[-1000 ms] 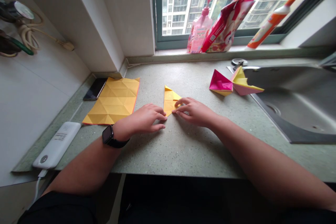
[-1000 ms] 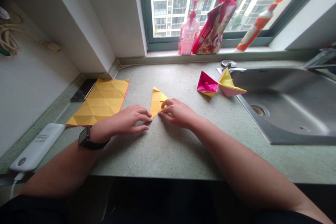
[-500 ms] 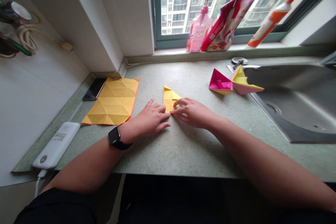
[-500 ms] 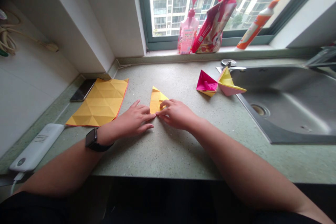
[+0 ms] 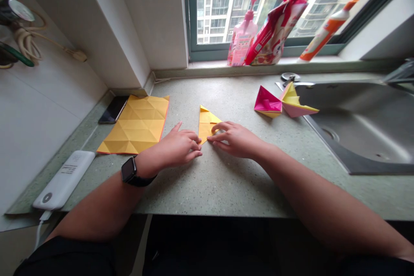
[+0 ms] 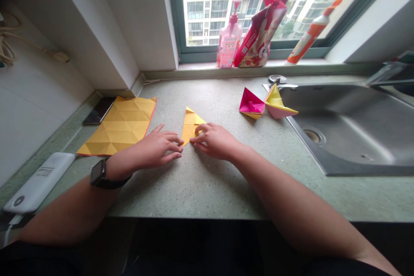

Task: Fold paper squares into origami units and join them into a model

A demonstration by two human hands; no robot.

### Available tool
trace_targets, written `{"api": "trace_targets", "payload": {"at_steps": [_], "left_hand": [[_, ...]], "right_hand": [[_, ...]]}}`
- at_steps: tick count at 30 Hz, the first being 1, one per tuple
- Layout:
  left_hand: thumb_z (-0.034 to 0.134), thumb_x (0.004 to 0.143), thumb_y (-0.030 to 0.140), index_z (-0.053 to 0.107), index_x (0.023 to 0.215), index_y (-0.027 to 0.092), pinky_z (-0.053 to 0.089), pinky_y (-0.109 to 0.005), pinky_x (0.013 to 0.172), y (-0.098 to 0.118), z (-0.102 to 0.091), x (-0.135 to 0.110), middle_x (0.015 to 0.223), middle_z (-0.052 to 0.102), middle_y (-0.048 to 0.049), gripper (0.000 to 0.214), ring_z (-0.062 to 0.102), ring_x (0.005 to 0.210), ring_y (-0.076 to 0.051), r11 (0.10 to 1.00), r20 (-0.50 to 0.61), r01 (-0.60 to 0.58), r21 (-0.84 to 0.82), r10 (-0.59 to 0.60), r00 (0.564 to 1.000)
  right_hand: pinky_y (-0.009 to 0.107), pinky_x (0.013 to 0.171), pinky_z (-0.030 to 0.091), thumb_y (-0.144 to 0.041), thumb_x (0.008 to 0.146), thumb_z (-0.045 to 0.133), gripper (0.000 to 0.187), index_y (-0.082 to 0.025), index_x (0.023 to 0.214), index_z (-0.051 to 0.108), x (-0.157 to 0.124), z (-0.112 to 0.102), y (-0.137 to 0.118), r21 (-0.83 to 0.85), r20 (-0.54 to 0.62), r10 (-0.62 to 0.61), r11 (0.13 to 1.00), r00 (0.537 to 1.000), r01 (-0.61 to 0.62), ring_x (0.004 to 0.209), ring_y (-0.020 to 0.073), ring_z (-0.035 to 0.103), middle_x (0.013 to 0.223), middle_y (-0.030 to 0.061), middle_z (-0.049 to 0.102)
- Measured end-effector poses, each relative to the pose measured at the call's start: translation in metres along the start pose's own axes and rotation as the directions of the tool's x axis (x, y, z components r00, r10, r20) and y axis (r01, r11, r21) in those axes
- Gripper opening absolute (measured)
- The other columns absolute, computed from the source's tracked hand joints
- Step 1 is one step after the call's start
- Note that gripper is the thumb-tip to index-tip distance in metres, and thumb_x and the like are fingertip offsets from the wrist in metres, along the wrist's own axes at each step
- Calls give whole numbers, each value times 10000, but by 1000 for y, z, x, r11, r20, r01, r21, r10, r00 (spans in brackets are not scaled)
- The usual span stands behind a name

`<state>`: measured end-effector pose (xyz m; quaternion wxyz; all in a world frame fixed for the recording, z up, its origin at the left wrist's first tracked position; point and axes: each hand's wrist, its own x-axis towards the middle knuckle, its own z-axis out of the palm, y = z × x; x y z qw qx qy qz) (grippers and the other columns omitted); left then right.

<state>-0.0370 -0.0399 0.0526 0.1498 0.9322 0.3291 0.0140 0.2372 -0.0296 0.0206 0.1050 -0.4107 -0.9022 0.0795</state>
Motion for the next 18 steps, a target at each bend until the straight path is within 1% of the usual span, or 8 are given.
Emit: {"api": "trace_targets", "payload": {"at_steps": [5,9,11,13,15,18], "left_hand": [[623,1094,343,850,1054,293,117,-662,1356,-5,0,-2,1349,799,-43,235,660,1369,-272,999,16,-24,-31,24,1000],[619,1093,321,853,1096,294,125,-667,1352,-4,-3,-2,1395,786,-51,235,659,1392,-286,998,43,12,-54,-10,999],[633,1089,324,852,1107,290,132,-666,1350,-3,-4,-2,1408,780,-56,223,661,1392,-291,998,50,22,-60,-19,999],[643,1086,336,851,1096,285,148,-657,1346,-2,-5,-2,1410,779,-58,215,665,1384,-290,998,52,24,-61,-20,998],[650,1083,346,850,1071,282,168,-646,1340,-3,-6,-2,1408,778,-54,210,669,1371,-288,998,52,19,-62,-16,999],[655,1083,335,844,1056,269,199,-640,1331,-5,-4,-1,1376,788,-48,202,682,1339,-282,997,44,3,-80,1,999]], "right_hand": [[482,1039,576,-348,1063,689,260,-398,1246,866,-1,-1,1,9,11,-4,1000,1000,4,1171,289,711,1332,78,768],[518,1072,562,-380,1050,718,306,-416,1334,828,-3,0,0,3,20,-30,1000,999,29,1237,315,691,1367,89,751],[532,1092,553,-386,1048,722,317,-419,1348,821,-3,0,-1,9,34,-46,999,998,46,1279,327,673,1393,97,738],[527,1090,555,-382,1062,700,291,-415,1317,836,-3,0,0,15,39,-27,1000,999,27,1281,325,673,1395,95,738],[502,1062,568,-368,1075,674,268,-396,1266,859,-3,-1,4,18,23,23,1000,999,-24,1230,308,695,1359,86,756],[464,1005,585,-334,1085,639,259,-324,1144,890,-1,-1,15,29,-35,75,997,997,-74,1121,279,729,1269,81,789]]}}
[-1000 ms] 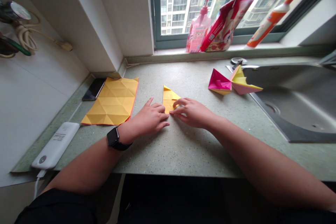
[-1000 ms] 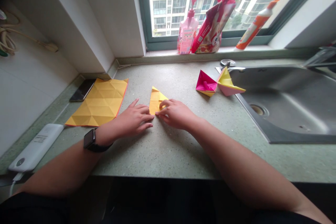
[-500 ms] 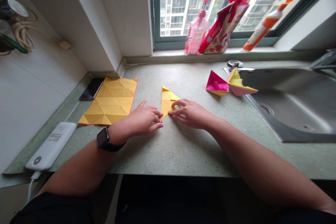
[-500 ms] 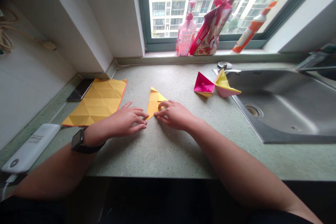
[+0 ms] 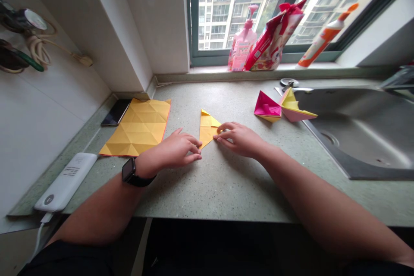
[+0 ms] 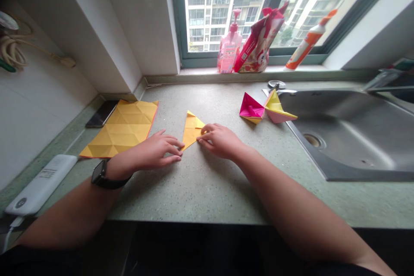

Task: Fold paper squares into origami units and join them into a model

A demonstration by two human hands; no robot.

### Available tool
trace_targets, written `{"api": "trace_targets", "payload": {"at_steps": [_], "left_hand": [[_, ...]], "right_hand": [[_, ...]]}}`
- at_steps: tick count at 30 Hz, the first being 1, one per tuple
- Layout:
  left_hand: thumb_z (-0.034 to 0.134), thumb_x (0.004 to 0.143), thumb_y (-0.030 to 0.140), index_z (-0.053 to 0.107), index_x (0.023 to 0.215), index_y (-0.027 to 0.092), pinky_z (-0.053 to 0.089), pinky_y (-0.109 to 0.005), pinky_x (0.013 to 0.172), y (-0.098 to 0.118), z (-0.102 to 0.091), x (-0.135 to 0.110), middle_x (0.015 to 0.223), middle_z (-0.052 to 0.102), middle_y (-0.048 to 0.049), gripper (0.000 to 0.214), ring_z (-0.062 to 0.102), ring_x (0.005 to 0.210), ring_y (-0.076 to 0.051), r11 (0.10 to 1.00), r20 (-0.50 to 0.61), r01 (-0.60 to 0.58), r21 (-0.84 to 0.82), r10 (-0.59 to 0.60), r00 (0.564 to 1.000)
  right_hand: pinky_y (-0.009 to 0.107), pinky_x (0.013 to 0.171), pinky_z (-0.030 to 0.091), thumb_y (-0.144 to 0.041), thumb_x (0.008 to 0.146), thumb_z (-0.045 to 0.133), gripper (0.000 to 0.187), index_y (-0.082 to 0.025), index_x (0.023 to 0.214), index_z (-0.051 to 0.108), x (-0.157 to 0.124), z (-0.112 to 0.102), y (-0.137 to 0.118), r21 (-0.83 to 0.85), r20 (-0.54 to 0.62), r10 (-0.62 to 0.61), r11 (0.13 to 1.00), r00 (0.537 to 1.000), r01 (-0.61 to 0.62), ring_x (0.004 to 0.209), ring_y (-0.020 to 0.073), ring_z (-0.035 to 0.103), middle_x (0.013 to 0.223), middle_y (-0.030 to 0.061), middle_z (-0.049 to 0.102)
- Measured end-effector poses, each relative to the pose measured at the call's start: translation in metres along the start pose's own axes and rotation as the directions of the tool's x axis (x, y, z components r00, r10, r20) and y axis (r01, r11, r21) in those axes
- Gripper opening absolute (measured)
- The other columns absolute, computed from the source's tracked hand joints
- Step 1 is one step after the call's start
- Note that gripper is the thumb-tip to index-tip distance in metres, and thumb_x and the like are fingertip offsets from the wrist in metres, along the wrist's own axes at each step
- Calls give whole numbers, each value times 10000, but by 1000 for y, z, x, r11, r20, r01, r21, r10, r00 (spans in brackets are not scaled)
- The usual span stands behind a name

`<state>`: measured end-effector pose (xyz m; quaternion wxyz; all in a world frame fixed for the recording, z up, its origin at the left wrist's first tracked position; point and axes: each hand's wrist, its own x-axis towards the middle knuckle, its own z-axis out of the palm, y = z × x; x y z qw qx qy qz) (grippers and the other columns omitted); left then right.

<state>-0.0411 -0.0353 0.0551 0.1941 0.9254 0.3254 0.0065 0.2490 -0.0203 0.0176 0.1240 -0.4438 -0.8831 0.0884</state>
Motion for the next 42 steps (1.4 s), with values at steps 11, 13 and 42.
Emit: {"api": "trace_targets", "payload": {"at_steps": [11,13,42], "left_hand": [[638,1074,253,793,1097,237,341,-604,1290,-1,13,7,1123,825,-52,157,741,1106,-245,988,-164,-151,26,153,975],[629,1076,248,794,1128,240,444,-526,1226,3,14,8,1147,823,-65,173,738,1118,-250,967,-169,-252,-15,246,954],[767,1018,379,791,1135,207,559,-372,864,-21,19,12,1072,800,-71,209,728,998,-264,938,-369,307,162,-231,900]], "right_hand": [[541,1072,578,-325,1049,676,276,-260,1273,825,4,14,18,-23,-95,15,1000,995,-18,1193,330,714,1322,135,771],[545,1081,574,-337,1055,671,250,-266,1232,832,5,15,18,-10,-83,-2,1000,997,1,1201,326,717,1329,122,778],[530,1109,559,-453,925,855,427,-283,1312,798,4,9,6,31,-12,-34,999,999,35,1268,339,693,1386,119,752]]}}
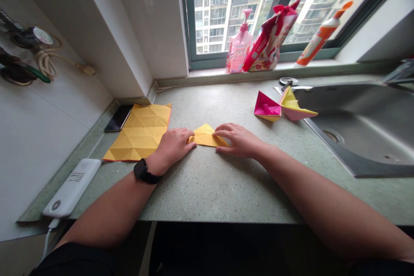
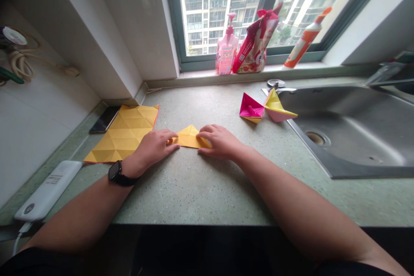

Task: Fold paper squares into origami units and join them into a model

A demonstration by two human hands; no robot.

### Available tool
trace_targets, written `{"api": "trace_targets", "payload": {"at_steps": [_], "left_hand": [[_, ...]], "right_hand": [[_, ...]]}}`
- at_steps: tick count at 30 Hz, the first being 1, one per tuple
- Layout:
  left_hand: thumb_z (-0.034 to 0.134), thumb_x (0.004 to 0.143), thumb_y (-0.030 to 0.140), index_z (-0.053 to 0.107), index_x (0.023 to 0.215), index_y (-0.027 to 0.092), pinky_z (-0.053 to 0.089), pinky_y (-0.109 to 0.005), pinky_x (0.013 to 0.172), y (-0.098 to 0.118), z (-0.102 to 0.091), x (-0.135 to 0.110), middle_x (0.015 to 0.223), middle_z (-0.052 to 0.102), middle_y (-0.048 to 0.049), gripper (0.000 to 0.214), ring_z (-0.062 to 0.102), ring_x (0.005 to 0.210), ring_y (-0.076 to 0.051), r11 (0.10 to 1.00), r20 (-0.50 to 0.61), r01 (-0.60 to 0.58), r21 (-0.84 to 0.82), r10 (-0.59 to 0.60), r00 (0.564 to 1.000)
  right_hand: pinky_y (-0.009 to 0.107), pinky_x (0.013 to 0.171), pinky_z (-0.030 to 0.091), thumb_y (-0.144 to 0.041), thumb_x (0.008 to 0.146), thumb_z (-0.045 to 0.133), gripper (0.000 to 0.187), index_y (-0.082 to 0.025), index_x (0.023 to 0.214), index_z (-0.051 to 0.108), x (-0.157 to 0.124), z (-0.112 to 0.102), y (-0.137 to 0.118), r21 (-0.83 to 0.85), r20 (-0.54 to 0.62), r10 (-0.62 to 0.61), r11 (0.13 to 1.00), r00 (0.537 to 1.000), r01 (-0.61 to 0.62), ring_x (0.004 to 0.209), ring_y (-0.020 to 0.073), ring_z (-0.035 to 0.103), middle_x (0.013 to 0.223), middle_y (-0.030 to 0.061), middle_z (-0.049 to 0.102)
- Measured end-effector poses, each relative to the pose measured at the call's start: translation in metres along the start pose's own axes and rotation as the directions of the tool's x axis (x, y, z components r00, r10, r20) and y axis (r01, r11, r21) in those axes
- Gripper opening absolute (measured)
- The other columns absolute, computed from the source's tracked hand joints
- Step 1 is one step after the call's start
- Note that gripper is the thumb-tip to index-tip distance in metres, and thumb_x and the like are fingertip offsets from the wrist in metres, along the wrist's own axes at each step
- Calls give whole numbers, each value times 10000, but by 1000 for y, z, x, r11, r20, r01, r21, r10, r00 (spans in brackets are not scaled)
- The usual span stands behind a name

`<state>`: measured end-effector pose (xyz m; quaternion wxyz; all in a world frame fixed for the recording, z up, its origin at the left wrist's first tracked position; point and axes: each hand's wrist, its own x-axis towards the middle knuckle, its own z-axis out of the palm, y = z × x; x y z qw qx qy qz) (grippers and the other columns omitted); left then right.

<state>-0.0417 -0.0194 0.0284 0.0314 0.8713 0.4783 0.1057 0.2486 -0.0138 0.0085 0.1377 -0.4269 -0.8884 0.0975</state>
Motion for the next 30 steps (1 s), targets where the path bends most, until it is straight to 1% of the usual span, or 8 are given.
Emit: {"api": "trace_targets", "payload": {"at_steps": [4,9,15,18,20,25,27,30], "left_hand": [[832,961,433,791,1076,215,547,-354,808,1,4,2,1070,778,-73,250,711,993,-268,999,-40,-45,-19,44,998],[804,976,437,793,1056,227,523,-342,757,2,7,2,1008,758,-70,226,693,920,-255,997,-72,-62,-36,59,996],[752,1008,463,802,1093,216,512,-328,731,2,4,1,1055,778,-82,266,694,880,-240,998,-72,-51,-46,48,996],[725,1032,461,802,1126,213,502,-313,711,0,3,2,1103,796,-88,277,708,872,-229,998,-93,-38,-46,33,995],[697,1056,442,802,1119,212,494,-307,700,-1,3,3,1117,806,-87,262,722,882,-227,998,-111,-32,-51,26,993],[662,1064,314,784,1184,208,517,-298,727,-1,3,3,1172,819,-81,201,752,917,-214,995,-183,-46,-92,29,983],[666,1042,264,766,1226,204,529,-297,733,0,3,3,1186,819,-78,218,755,891,-203,993,-193,-49,-107,27,981],[658,1006,196,735,1275,199,550,-299,752,0,3,4,1199,813,-78,280,764,883,-200,991,-193,-48,-126,23,981]], "right_hand": [[535,1077,571,-406,921,857,347,-285,1245,827,1,2,0,-10,-18,3,1000,1000,-3,1197,336,711,1315,119,763],[528,1054,582,-404,938,836,289,-324,1216,832,2,4,-1,-2,-24,2,1000,1000,-2,1161,323,714,1297,96,768],[540,1066,582,-432,948,820,487,-269,1401,747,2,5,-2,13,-42,20,1000,999,-19,1225,357,701,1344,145,750],[540,1074,585,-445,952,807,563,-264,1472,692,2,6,-1,17,-58,79,997,995,-78,1243,362,704,1382,151,741],[544,1069,591,-434,952,803,554,-264,1466,686,2,7,1,28,-89,123,992,988,-121,1232,360,717,1375,149,752],[547,1112,587,-331,966,769,439,-278,1396,704,4,8,4,186,-211,177,973,961,-139,1268,336,739,1406,122,771],[537,1119,594,-314,959,764,484,-283,1434,679,4,6,3,276,-252,207,952,945,-134,1266,323,752,1400,113,779],[516,1094,624,-343,945,773,624,-265,1538,597,4,3,-1,413,-266,252,902,931,-126,1187,305,792,1321,114,803]]}}
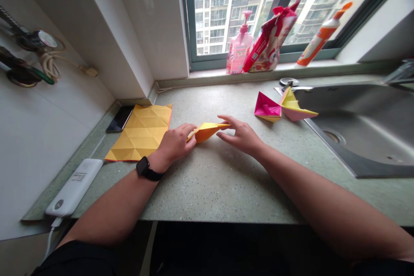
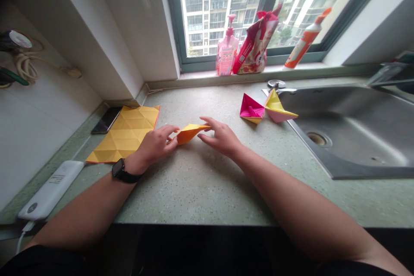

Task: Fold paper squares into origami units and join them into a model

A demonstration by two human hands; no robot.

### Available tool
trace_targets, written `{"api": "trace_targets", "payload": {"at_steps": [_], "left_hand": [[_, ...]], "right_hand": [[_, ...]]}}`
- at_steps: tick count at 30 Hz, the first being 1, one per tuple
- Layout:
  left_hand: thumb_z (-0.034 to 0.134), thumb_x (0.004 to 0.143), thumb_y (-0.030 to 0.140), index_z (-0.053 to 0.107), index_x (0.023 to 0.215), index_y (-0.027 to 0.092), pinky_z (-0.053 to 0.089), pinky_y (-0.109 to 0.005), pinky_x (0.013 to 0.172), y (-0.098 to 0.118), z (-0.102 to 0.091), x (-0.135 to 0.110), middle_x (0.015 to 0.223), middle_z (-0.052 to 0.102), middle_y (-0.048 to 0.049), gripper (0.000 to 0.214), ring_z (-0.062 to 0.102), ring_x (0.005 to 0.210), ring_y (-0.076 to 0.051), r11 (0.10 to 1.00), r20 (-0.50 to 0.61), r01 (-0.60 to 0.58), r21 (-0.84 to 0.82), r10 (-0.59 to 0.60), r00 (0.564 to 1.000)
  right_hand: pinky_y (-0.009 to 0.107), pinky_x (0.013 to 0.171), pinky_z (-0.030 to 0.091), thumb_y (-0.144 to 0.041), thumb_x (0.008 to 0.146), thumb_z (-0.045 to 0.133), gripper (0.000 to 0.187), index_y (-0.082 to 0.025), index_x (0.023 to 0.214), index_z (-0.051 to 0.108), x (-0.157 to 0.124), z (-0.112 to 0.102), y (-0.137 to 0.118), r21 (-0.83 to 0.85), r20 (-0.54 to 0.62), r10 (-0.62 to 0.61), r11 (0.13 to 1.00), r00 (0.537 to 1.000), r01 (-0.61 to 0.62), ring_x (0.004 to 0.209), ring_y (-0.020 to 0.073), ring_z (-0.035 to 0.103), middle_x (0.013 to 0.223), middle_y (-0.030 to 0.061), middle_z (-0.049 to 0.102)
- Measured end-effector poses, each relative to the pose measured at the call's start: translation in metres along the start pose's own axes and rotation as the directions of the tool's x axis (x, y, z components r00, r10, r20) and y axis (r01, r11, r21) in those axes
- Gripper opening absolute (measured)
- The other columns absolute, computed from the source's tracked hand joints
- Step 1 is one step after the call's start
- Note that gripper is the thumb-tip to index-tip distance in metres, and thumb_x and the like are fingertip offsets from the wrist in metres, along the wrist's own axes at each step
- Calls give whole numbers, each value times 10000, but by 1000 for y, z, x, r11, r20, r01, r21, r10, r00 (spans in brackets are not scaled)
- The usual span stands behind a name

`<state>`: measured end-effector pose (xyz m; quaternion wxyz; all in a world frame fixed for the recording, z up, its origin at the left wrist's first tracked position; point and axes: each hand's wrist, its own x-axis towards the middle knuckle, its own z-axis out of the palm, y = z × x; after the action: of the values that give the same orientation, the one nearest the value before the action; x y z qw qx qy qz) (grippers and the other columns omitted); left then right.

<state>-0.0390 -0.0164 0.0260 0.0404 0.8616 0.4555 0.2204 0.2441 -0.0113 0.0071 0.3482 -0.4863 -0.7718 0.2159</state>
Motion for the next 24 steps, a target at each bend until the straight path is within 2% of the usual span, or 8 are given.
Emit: {"api": "trace_targets", "payload": {"at_steps": [3,6,8,11,16,19,24], "left_hand": [[648,979,148,711,1281,197,566,-301,770,0,1,0,1193,805,-81,313,768,888,-200,1000,-12,6,-27,-7,1000],[627,988,133,709,1227,193,569,-304,759,0,3,1,1163,797,-84,260,761,879,-199,998,-24,3,-62,-4,1000],[618,1005,142,710,1185,190,567,-304,746,1,4,1,1141,792,-79,208,750,846,-189,995,-23,-6,-103,3,1000],[637,1025,185,704,1152,185,565,-299,732,3,5,1,1125,783,-68,144,723,768,-159,982,-21,-10,-188,6,1000],[666,1021,231,683,1132,196,600,-295,748,7,10,1,1136,763,-61,117,725,765,-147,952,-8,10,-305,-13,1000],[697,1014,260,635,1249,200,633,-293,752,9,13,-1,1234,746,-82,250,735,751,-128,906,4,59,-420,-63,998],[715,971,170,540,1409,223,661,-281,765,10,19,-1,1373,701,-108,475,758,754,-103,818,37,94,-567,-88,995]], "right_hand": [[514,1053,654,-426,929,800,784,-265,1631,490,-1,2,-3,108,-9,59,992,998,-57,1127,304,812,1296,120,800],[516,997,678,-482,913,817,895,-266,1674,396,-2,8,-4,188,-7,116,976,993,-112,1105,317,818,1293,134,798],[507,959,685,-503,913,815,888,-255,1649,386,-1,10,-4,237,-2,145,961,989,-141,1083,319,820,1249,138,811],[474,890,683,-542,910,813,755,-226,1506,473,0,10,-7,261,18,199,945,980,-196,994,309,825,1129,132,833],[416,765,638,-562,944,785,519,-232,1288,580,-2,8,-16,97,121,227,966,966,-239,837,281,801,928,82,828],[404,731,600,-573,962,764,470,-247,1254,594,-6,12,-21,-24,149,193,981,970,-192,795,265,780,896,56,822],[368,658,522,-607,990,721,417,-278,1211,594,-11,19,-26,-119,158,151,984,976,-133,744,241,750,814,11,794]]}}
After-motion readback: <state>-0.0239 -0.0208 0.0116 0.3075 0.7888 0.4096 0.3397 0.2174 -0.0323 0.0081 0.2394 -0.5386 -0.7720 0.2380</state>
